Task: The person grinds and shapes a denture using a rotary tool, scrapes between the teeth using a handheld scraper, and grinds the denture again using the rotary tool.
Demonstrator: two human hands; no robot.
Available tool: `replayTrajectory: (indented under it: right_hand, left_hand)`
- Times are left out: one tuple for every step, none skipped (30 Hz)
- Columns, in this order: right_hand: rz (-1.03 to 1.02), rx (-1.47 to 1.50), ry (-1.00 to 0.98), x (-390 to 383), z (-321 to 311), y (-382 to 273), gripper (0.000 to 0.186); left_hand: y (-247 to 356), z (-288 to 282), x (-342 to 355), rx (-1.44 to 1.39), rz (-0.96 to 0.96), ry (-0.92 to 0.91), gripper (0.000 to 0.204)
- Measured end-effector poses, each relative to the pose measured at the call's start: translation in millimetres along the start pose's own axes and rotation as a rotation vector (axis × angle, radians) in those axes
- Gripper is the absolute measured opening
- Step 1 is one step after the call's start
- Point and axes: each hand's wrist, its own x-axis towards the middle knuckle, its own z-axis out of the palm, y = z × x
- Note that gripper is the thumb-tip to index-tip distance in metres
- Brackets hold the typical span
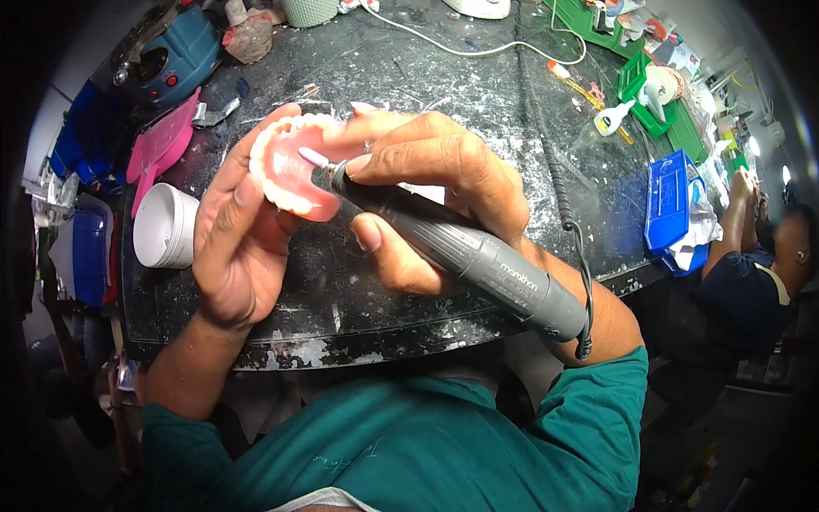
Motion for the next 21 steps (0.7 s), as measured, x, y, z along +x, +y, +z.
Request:
replayTrajectory:
  right_hand:
    - [0.031,-0.021,-0.042,0.0,-0.2,-1.8,0.037]
    - [0.061,-0.042,-0.085,0.3,0.8,-3.3,0.036]
    - [0.060,-0.011,-0.007,2.2,7.0,-4.1,0.037]
    - [0.067,-0.035,0.002,2.3,9.3,-5.4,0.035]
    - [0.009,-0.107,-0.054,3.6,6.2,-3.8,0.035]
    - [-0.047,-0.185,-0.111,5.1,1.3,-3.4,0.036]
    - [-0.046,-0.185,-0.113,6.2,0.5,-4.3,0.036]
    - [-0.045,-0.214,-0.115,7.1,-0.2,-5.3,0.036]
    - [-0.046,-0.237,-0.115,7.5,0.2,-4.9,0.036]
    - [-0.046,-0.234,-0.114,8.0,0.5,-4.8,0.036]
    - [-0.042,-0.230,-0.130,8.3,0.7,-4.7,0.036]
    - [-0.037,-0.231,-0.147,8.5,0.2,-5.3,0.036]
    - [-0.035,-0.233,-0.146,8.5,-0.1,-5.7,0.036]
    - [-0.041,-0.260,-0.152,8.6,-0.3,-5.8,0.036]
    - [-0.047,-0.284,-0.158,8.5,-0.1,-5.2,0.035]
    - [-0.047,-0.284,-0.158,7.6,1.2,-3.7,0.035]
    - [-0.050,-0.265,-0.128,5.9,3.4,-1.6,0.035]
    - [-0.053,-0.246,-0.099,4.7,4.4,0.0,0.034]
    - [-0.053,-0.246,-0.100,4.7,4.2,0.0,0.034]
    - [-0.052,-0.255,-0.111,5.2,3.7,-0.6,0.033]
    - [-0.051,-0.266,-0.122,5.7,3.1,-2.0,0.033]
  left_hand:
    - [1.5,-0.5,-0.3,0.037,0.000,0.006,0.059]
    - [1.3,-1.0,0.1,0.039,0.003,0.013,0.059]
    - [0.2,-0.6,1.3,0.003,0.011,0.048,0.055]
    - [-0.7,-1.0,2.0,-0.033,0.019,0.082,0.051]
    - [-1.0,-2.1,1.8,-0.061,0.004,0.106,0.050]
    - [0.2,-1.6,1.7,-0.063,0.004,0.106,0.050]
    - [2.3,-0.8,1.7,-0.011,-0.022,0.068,0.054]
    - [3.3,-0.1,1.7,0.041,-0.049,0.029,0.058]
    - [2.3,0.0,0.8,0.042,-0.049,0.032,0.058]
    - [0.2,0.9,-0.5,0.027,-0.011,0.045,0.054]
    - [-1.3,1.0,-1.4,0.013,0.026,0.058,0.049]
    - [-1.8,0.5,-1.2,0.011,0.025,0.056,0.049]
    - [-1.8,-0.5,-1.1,0.074,0.035,0.017,0.054]
    - [-1.7,-1.7,-1.0,0.137,0.046,-0.022,0.058]
    - [-2.4,-3.6,-0.7,0.137,0.046,-0.022,0.058]
    - [-3.0,-5.7,-0.3,0.185,0.072,-0.046,0.057]
    - [-3.0,-7.3,-0.3,0.233,0.099,-0.070,0.056]
    - [-2.7,-8.5,-0.5,0.233,0.099,-0.069,0.056]
    - [-2.0,-9.4,-0.7,0.268,0.092,-0.079,0.055]
    - [-1.7,-10.3,-0.6,0.303,0.086,-0.088,0.054]
    - [-1.5,-10.4,-0.8,0.303,0.087,-0.089,0.054]
